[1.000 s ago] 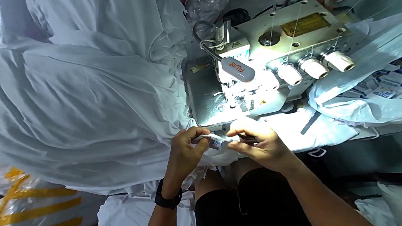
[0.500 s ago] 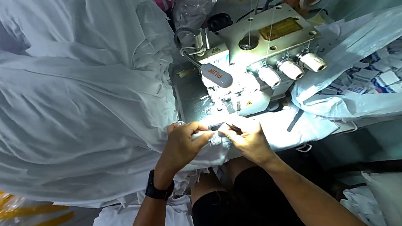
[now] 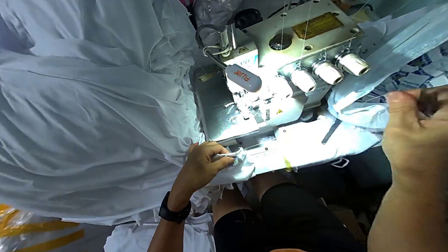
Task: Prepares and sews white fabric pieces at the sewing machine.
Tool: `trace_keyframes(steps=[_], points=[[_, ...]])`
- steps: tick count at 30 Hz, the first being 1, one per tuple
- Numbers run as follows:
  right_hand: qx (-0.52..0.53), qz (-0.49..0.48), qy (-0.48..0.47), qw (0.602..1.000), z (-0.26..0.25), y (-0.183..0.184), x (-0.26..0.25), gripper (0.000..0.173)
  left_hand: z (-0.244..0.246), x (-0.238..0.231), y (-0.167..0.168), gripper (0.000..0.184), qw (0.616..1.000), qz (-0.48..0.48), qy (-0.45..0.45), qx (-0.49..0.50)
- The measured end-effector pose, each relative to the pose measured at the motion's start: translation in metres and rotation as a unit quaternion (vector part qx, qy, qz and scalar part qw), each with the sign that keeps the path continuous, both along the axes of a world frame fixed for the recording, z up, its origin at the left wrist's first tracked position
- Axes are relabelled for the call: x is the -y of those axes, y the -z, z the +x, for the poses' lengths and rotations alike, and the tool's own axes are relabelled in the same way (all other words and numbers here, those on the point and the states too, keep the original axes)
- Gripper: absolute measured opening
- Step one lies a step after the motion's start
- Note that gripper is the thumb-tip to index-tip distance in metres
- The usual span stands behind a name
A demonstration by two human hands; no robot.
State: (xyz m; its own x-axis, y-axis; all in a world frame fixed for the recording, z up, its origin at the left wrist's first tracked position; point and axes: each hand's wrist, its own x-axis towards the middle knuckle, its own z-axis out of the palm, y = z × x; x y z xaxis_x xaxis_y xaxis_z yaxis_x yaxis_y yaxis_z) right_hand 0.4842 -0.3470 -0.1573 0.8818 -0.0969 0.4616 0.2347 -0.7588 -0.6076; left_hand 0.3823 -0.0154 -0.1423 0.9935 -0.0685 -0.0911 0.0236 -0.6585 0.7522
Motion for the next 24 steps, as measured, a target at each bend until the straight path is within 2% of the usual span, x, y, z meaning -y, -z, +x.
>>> trace_keyframes(steps=[2, 4, 8, 11, 12, 13, 15, 17, 20, 24], points=[[-0.042, -0.037, -0.016, 0.998, -0.01, -0.011, -0.008, 0.043, 0.001, 0.005, -0.002, 0.011, 1.0, -0.018, -0.024, -0.01], [-0.061, -0.046, -0.108, 0.991, -0.023, -0.009, -0.028, 0.047, 0.001, 0.011, -0.003, 0.015, 0.998, -0.031, -0.061, -0.016], [-0.106, 0.034, -0.288, 0.951, -0.049, 0.014, -0.078, 0.046, -0.004, 0.014, -0.003, 0.034, 0.996, -0.032, -0.077, 0.033], [-0.195, 0.1, -0.378, 0.899, -0.064, 0.021, -0.101, 0.038, -0.007, 0.013, 0.001, 0.016, 0.994, -0.012, -0.057, 0.09], [-0.228, 0.134, -0.407, 0.875, -0.065, 0.023, -0.105, 0.035, -0.007, 0.012, 0.002, 0.006, 0.993, -0.002, -0.042, 0.107], [-0.261, 0.179, -0.434, 0.844, -0.064, 0.026, -0.108, 0.031, -0.007, 0.012, 0.002, 0.004, 0.992, 0.006, -0.027, 0.121], [-0.319, 0.285, -0.446, 0.786, -0.062, 0.029, -0.114, 0.023, -0.007, 0.013, 0.004, 0.009, 0.99, 0.022, -0.012, 0.14], [-0.36, 0.339, -0.417, 0.763, -0.059, 0.028, -0.119, 0.014, -0.007, 0.014, 0.005, 0.014, 0.987, 0.032, -0.01, 0.155], [-0.393, 0.37, -0.394, 0.744, -0.055, 0.025, -0.124, 0.007, -0.006, 0.015, 0.006, 0.023, 0.983, 0.041, 0.002, 0.181], [-0.406, 0.385, -0.377, 0.738, -0.055, 0.021, -0.13, 0.003, -0.007, 0.016, 0.006, 0.028, 0.981, 0.048, 0.014, 0.187]])
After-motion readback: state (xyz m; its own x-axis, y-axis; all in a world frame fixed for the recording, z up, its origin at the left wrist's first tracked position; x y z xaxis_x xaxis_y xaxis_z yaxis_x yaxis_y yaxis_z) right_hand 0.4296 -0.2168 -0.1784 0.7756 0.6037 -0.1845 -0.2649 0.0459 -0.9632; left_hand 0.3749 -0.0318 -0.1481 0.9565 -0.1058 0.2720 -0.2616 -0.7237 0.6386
